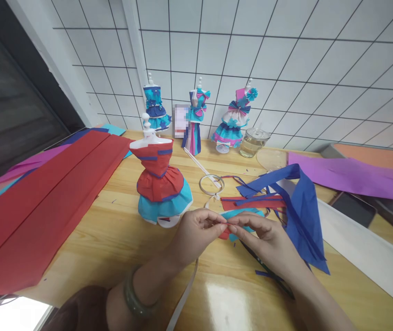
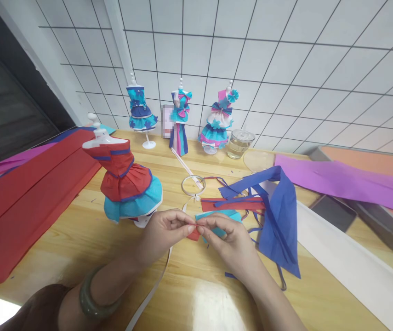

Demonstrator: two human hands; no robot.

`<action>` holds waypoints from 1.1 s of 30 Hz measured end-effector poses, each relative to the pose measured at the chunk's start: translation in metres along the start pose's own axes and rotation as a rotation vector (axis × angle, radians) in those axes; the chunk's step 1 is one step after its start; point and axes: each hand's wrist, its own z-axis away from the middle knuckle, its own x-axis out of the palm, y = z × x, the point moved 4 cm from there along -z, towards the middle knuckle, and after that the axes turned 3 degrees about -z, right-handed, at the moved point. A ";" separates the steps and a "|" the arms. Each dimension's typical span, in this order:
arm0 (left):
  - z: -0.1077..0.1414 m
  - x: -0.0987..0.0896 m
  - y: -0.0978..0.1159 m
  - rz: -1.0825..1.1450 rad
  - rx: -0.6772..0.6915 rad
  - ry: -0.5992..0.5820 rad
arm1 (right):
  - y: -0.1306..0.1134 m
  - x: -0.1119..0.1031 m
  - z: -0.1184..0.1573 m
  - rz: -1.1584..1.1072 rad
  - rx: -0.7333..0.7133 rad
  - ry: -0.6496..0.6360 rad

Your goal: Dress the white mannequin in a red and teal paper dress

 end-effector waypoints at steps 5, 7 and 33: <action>-0.001 -0.001 -0.003 -0.007 0.001 -0.005 | 0.000 0.000 0.000 -0.002 0.009 0.004; -0.001 -0.001 -0.004 -0.010 -0.004 -0.007 | 0.000 0.000 0.000 -0.002 0.011 -0.002; -0.003 -0.006 0.001 0.053 -0.055 -0.026 | -0.004 -0.003 0.001 -0.156 -0.068 -0.012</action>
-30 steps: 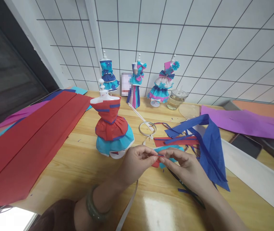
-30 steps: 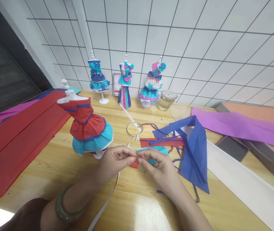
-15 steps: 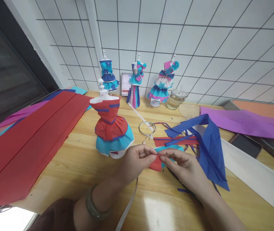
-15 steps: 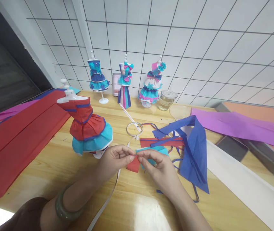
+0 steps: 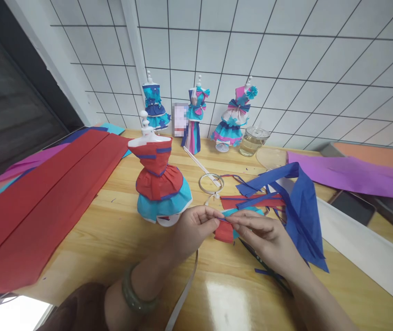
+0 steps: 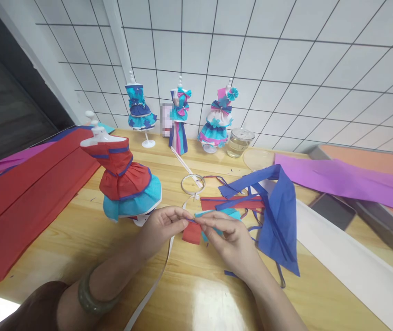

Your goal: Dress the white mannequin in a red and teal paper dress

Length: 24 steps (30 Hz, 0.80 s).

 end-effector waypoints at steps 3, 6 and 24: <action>0.001 0.000 0.003 0.002 -0.007 0.009 | 0.000 0.000 0.000 0.008 0.008 -0.003; 0.002 -0.001 0.005 -0.003 -0.020 0.009 | 0.001 0.000 0.001 0.006 0.022 -0.003; 0.000 0.001 -0.002 -0.086 0.016 0.023 | 0.011 0.001 0.000 0.012 0.103 0.033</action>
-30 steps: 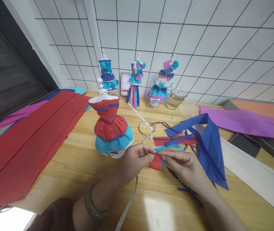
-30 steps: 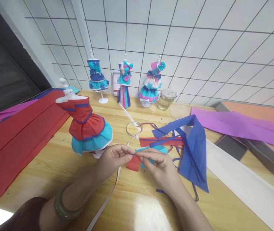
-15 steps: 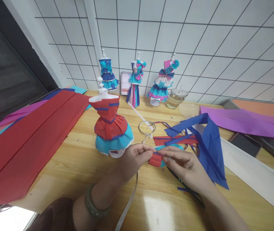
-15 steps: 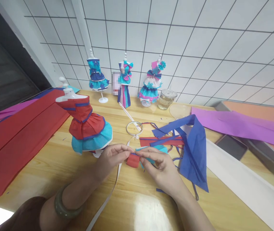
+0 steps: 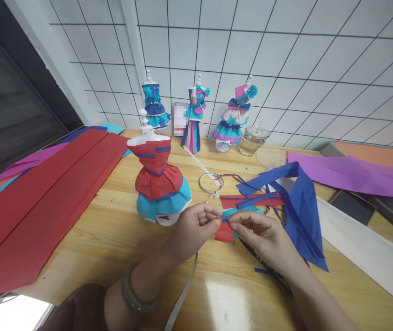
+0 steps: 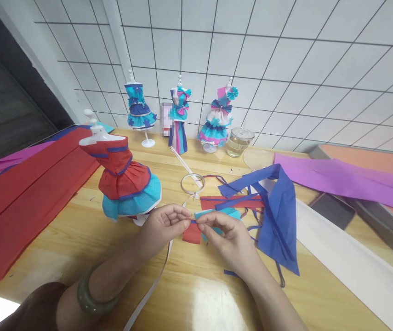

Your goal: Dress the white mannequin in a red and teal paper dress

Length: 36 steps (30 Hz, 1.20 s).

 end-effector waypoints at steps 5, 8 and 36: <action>0.001 0.001 0.002 0.008 0.000 0.016 | -0.004 0.000 0.000 0.038 0.000 -0.017; 0.001 0.001 0.003 0.023 -0.007 0.025 | -0.003 0.000 0.000 0.023 0.016 0.001; 0.003 0.001 0.007 -0.285 0.168 0.082 | -0.009 0.000 -0.002 0.142 -0.067 -0.039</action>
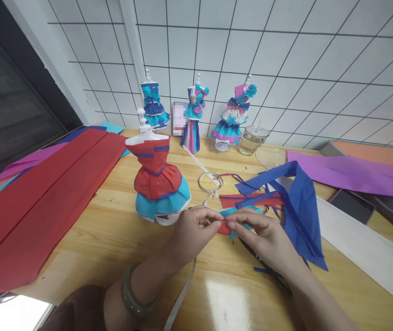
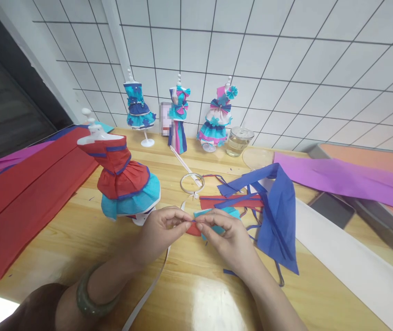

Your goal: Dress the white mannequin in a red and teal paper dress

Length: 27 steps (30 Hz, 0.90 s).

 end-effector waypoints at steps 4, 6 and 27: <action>0.001 0.001 -0.005 0.059 -0.067 -0.024 | 0.004 0.001 0.001 -0.012 0.043 0.000; 0.001 0.001 -0.008 0.115 -0.099 -0.038 | 0.006 0.001 0.001 -0.018 0.061 0.011; 0.000 0.002 -0.010 0.212 -0.153 -0.090 | 0.009 0.003 0.000 -0.120 0.106 0.015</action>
